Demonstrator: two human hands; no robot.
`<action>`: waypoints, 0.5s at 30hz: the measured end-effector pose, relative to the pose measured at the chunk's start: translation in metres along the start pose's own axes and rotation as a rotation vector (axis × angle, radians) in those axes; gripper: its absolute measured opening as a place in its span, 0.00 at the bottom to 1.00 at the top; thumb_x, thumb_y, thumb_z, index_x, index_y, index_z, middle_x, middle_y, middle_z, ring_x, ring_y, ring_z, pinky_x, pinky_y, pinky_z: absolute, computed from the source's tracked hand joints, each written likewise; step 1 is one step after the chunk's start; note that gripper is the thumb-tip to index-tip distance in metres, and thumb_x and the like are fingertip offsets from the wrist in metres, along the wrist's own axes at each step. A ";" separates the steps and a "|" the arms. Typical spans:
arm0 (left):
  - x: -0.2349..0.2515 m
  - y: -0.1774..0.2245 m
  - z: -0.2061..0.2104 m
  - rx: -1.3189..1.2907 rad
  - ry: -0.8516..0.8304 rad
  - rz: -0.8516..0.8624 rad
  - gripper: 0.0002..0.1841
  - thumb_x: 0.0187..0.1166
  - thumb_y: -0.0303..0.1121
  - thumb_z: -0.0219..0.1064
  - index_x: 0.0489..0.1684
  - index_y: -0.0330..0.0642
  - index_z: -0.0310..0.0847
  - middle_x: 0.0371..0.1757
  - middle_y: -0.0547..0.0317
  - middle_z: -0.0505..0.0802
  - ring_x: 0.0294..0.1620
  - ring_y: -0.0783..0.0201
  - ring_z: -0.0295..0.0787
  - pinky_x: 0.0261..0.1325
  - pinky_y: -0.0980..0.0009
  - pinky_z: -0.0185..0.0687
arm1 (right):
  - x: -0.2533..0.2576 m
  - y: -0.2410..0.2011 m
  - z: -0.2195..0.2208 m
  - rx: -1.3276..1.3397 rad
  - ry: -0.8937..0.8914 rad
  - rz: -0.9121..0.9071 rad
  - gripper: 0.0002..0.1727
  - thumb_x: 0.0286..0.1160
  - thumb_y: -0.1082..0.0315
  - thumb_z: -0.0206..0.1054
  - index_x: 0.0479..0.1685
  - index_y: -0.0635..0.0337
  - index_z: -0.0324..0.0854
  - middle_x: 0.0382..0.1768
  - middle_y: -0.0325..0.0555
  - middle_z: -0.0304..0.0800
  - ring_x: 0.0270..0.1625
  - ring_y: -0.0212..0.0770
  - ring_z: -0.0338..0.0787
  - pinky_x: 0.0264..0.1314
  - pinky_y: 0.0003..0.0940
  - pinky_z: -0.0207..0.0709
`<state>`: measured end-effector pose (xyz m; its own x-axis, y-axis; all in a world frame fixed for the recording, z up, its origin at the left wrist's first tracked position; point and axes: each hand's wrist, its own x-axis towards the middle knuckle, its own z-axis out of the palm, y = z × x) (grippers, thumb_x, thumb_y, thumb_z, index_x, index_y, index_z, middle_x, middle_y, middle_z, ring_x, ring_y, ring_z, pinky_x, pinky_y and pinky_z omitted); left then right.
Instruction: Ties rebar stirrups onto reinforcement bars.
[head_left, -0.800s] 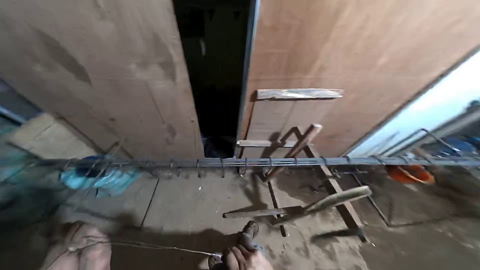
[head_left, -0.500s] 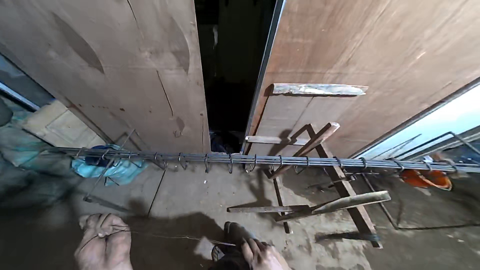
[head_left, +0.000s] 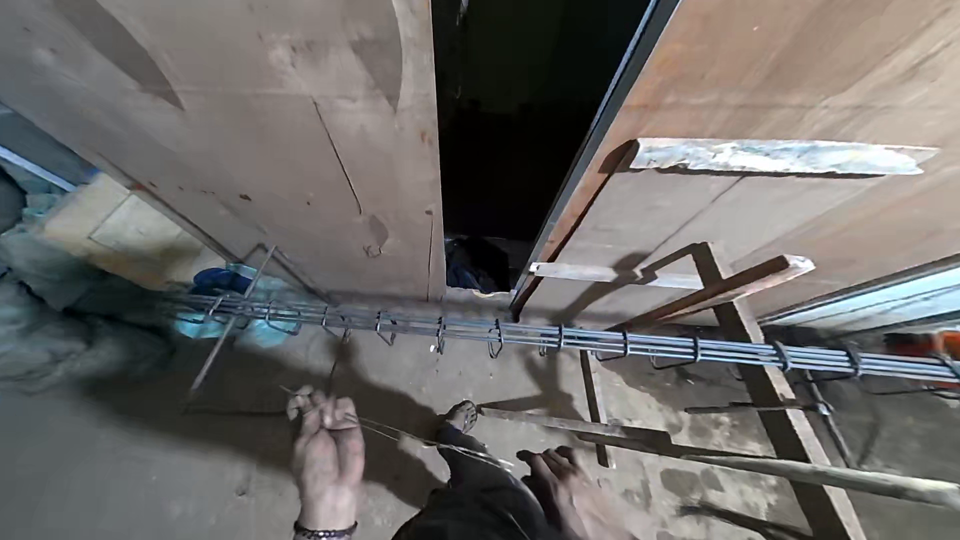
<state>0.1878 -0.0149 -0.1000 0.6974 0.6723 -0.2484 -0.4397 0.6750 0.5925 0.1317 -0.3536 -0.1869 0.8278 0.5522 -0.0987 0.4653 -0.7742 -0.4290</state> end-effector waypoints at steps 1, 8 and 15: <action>0.002 -0.018 0.004 0.067 0.026 -0.059 0.19 0.95 0.30 0.36 0.43 0.53 0.76 0.23 0.74 0.84 0.22 0.78 0.81 0.34 0.82 0.84 | 0.018 0.001 0.001 0.115 -0.103 0.032 0.19 0.82 0.57 0.64 0.66 0.52 0.84 0.43 0.46 0.95 0.51 0.47 0.94 0.72 0.53 0.77; 0.002 -0.136 -0.030 0.728 -0.142 -0.359 0.13 0.93 0.31 0.51 0.59 0.36 0.79 0.42 0.56 0.93 0.43 0.65 0.91 0.53 0.67 0.89 | 0.158 -0.026 0.032 0.714 -0.073 0.180 0.18 0.86 0.50 0.63 0.60 0.52 0.85 0.39 0.42 0.93 0.40 0.40 0.93 0.49 0.47 0.89; 0.085 -0.186 -0.071 0.989 -0.155 -0.691 0.20 0.94 0.38 0.53 0.75 0.35 0.74 0.68 0.50 0.90 0.67 0.59 0.87 0.71 0.61 0.82 | 0.218 0.005 0.076 0.753 0.039 0.531 0.16 0.87 0.61 0.57 0.55 0.57 0.88 0.42 0.48 0.95 0.46 0.45 0.94 0.55 0.51 0.86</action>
<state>0.2889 -0.0615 -0.2858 0.7041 0.1731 -0.6886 0.6253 0.3082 0.7169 0.2909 -0.2132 -0.2786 0.8908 0.1602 -0.4252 -0.2943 -0.5095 -0.8086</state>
